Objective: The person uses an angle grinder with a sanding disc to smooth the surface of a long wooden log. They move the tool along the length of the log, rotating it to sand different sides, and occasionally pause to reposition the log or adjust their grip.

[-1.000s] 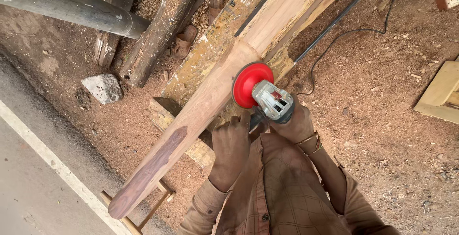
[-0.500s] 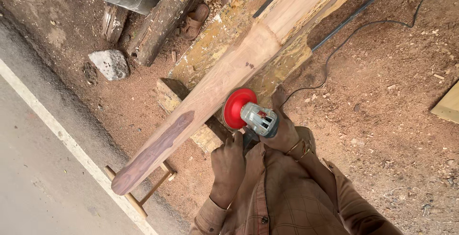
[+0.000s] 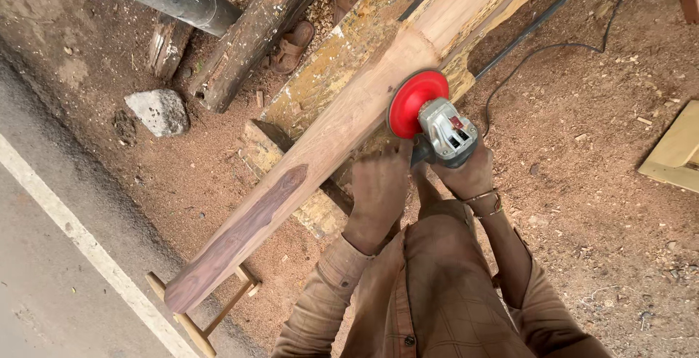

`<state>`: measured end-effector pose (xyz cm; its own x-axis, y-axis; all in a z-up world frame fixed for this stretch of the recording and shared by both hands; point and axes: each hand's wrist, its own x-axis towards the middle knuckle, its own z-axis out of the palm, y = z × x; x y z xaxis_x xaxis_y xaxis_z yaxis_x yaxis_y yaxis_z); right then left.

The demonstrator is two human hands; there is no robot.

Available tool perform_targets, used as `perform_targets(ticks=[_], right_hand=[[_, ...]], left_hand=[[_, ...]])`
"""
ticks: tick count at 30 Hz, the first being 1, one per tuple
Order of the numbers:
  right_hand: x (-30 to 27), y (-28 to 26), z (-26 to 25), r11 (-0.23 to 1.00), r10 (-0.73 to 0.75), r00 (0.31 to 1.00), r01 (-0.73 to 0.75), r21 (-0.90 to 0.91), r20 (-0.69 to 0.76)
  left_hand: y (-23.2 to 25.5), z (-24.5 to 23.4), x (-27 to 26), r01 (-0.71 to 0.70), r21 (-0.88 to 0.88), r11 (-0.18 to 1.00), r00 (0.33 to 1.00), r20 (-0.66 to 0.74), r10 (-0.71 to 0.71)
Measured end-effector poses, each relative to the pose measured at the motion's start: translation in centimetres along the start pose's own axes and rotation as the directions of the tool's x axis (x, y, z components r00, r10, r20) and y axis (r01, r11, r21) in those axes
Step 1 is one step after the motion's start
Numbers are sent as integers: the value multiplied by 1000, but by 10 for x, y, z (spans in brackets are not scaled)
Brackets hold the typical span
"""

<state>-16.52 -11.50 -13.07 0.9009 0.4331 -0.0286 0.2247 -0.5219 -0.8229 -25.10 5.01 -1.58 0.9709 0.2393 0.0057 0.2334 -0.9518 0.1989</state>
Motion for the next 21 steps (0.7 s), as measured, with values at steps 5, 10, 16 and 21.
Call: perform_targets(ticks=[5,10,16,21], right_hand=[[4,-2,14,999,-8,993,2,51,122],[-36,-30,56,995,-30,972,8,96,233],[-76,-67,100,991,-94,856,127,-31,509],[-116,-99,149,921,-252,720,384,-69,646]], left_hand=[[-4,-1,-13,74,54,996,985,150,-81],[-26,-23,-78,252,-14,968,957,154,-247],[-59,-20,-174,517,-14,856,845,165,-508],[-87,9,-271,738,-90,669,675,134,-726]])
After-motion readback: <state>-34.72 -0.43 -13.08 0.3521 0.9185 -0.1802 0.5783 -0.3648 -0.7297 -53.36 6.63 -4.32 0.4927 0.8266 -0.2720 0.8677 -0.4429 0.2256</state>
